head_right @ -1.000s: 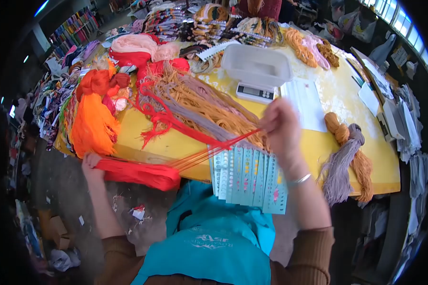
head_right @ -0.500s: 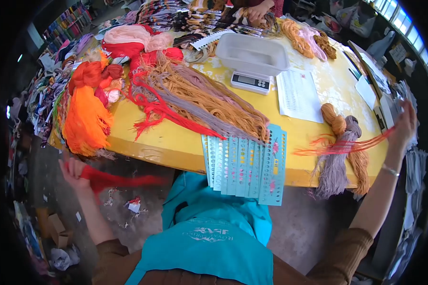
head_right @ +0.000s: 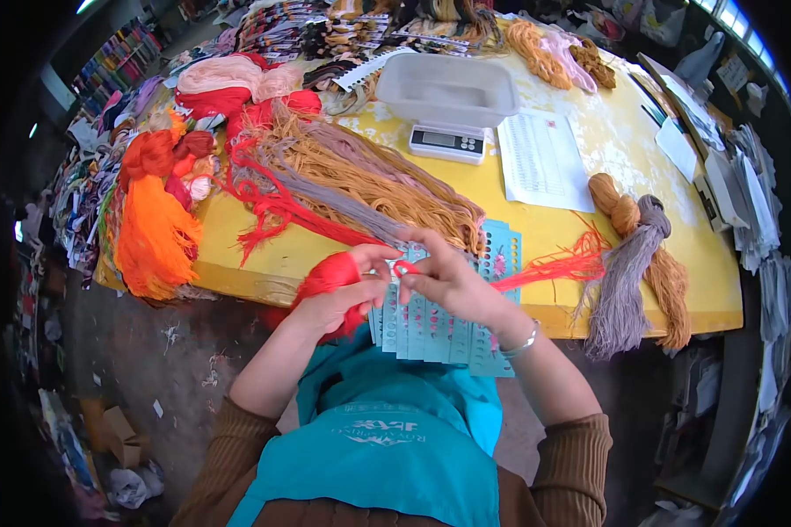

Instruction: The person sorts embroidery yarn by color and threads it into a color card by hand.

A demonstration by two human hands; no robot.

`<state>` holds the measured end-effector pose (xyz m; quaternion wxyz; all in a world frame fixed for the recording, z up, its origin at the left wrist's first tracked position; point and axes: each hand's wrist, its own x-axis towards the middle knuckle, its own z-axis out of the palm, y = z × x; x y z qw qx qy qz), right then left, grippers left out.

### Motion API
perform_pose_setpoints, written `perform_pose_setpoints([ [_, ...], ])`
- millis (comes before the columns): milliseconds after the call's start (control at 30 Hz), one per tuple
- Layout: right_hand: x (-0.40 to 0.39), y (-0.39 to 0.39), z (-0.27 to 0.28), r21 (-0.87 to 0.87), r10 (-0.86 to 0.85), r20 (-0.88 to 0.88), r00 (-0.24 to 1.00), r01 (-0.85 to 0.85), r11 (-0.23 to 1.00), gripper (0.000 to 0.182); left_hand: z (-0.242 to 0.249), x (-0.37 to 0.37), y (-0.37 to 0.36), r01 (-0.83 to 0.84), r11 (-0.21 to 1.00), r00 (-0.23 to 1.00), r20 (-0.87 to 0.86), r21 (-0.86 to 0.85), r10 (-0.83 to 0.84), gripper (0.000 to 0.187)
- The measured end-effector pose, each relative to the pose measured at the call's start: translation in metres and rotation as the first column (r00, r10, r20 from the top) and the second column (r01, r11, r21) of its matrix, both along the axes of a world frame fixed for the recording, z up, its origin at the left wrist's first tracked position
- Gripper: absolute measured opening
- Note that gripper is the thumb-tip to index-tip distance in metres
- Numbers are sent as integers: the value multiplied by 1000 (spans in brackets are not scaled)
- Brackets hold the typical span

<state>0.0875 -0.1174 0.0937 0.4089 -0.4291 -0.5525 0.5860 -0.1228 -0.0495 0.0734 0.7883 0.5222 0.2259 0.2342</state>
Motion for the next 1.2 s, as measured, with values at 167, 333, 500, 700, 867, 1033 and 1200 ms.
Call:
perform_pose_setpoints([
  [167, -4, -3, -9, -51, -26, -88, 996, 21, 998, 50, -18, 17, 8, 73, 978, 996, 56, -195, -63, 18],
  [333, -14, -1, -27, 79, -258, 151, 954, 248, 965, 32, -24, 25, 6, -46, 960, 996, 56, -277, 63, 17],
  [500, -10, 13, -51, 462, -557, 294, 777, 395, 794, 10, -41, 29, 13, -119, 974, 993, -22, -192, 117, 22],
  [700, 10, 29, -85, 268, -528, 429, 733, 456, 849, 9, -38, 30, 16, -211, 930, 920, -383, -301, 85, 46],
  [867, 6, 31, -90, 342, -565, 443, 696, 451, 824, 8, -42, 34, 19, -216, 915, 919, -386, -341, 73, 49],
  [1033, 4, 30, -87, 361, -577, 435, 691, 453, 815, 8, -47, 43, 19, -150, 976, 921, -380, -158, 80, 33],
  [1200, 4, 31, -86, 321, -571, 408, 713, 473, 820, 9, -42, 53, 20, -163, 986, 888, -441, -37, 130, 27],
])
